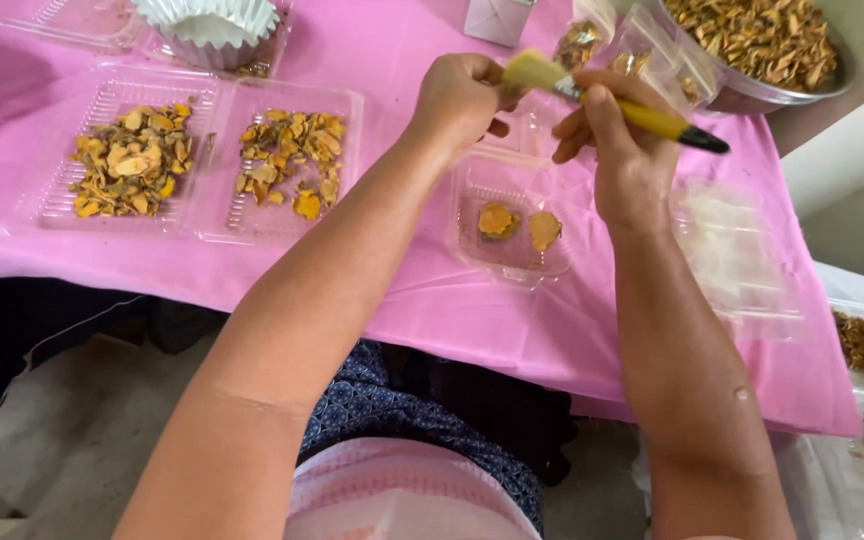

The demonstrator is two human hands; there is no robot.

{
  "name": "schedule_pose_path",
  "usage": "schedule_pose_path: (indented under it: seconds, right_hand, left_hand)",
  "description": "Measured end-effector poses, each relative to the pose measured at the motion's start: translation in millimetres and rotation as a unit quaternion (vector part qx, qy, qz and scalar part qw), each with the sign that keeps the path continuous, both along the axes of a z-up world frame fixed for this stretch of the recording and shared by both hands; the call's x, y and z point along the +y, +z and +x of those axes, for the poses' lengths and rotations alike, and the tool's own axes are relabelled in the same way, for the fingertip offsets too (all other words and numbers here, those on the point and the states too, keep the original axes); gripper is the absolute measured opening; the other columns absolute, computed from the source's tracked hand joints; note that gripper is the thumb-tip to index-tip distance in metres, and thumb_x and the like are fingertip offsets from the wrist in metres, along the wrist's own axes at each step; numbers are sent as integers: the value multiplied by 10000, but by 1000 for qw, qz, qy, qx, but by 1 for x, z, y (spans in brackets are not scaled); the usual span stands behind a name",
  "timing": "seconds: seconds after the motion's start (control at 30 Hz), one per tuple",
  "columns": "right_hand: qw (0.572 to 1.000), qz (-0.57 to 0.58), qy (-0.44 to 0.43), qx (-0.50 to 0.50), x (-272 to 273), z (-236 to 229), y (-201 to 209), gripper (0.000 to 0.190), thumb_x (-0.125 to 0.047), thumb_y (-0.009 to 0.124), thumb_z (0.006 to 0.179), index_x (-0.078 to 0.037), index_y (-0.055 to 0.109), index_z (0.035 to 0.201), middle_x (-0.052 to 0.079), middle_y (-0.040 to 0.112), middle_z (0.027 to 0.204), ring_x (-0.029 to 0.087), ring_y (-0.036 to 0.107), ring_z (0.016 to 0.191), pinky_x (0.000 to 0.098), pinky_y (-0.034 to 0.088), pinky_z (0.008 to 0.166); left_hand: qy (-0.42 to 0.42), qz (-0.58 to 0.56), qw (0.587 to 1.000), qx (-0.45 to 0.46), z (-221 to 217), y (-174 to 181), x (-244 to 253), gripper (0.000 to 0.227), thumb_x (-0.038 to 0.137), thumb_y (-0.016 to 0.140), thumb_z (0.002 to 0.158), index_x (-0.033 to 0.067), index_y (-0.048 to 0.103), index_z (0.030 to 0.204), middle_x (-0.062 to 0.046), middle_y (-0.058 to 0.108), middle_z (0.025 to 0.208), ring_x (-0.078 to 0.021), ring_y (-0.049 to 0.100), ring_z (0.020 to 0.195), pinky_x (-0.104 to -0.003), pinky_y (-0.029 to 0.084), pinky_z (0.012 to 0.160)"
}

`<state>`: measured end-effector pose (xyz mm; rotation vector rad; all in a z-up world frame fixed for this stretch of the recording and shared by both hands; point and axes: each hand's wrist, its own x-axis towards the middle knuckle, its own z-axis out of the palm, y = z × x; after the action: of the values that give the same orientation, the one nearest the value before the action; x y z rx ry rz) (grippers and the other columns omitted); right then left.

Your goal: Sorting and cleaning dried turmeric pieces using a brush and placing them into plastic containers.

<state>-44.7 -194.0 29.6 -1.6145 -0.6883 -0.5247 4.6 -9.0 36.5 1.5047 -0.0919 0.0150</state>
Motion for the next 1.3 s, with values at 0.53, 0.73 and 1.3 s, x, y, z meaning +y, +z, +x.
schedule_pose_path:
  seconds: [0.53,0.73,1.3]
  right_hand:
    - [992,23,-116,38,-8,17,-2,146,-65,556,1088,-32,662,1182,152,746,878,212,707,575,274,526,500]
    - [960,130,113,219,-5,13,-3,46,-52,617,1069,-67,660,1058,131,741,962,234,723,786,331,613,746]
    - [998,-56,-28,16,3,8,-14,242,122,607,1039,-29,607,1227,134,671,1051,197,682,886,292,605,841]
  left_hand:
    - [44,-58,990,-124,4,-29,-4,155,127,718,905,76,808,1021,-32,781,829,-103,703,680,-218,636,667]
    - [66,197,836,-507,3,-38,-10,126,79,775,904,130,776,1018,-89,763,1094,-261,712,997,-390,605,876]
    - [-39,101,952,-286,-9,-28,-9,50,130,771,876,115,784,830,-7,789,756,-55,683,619,-184,578,568]
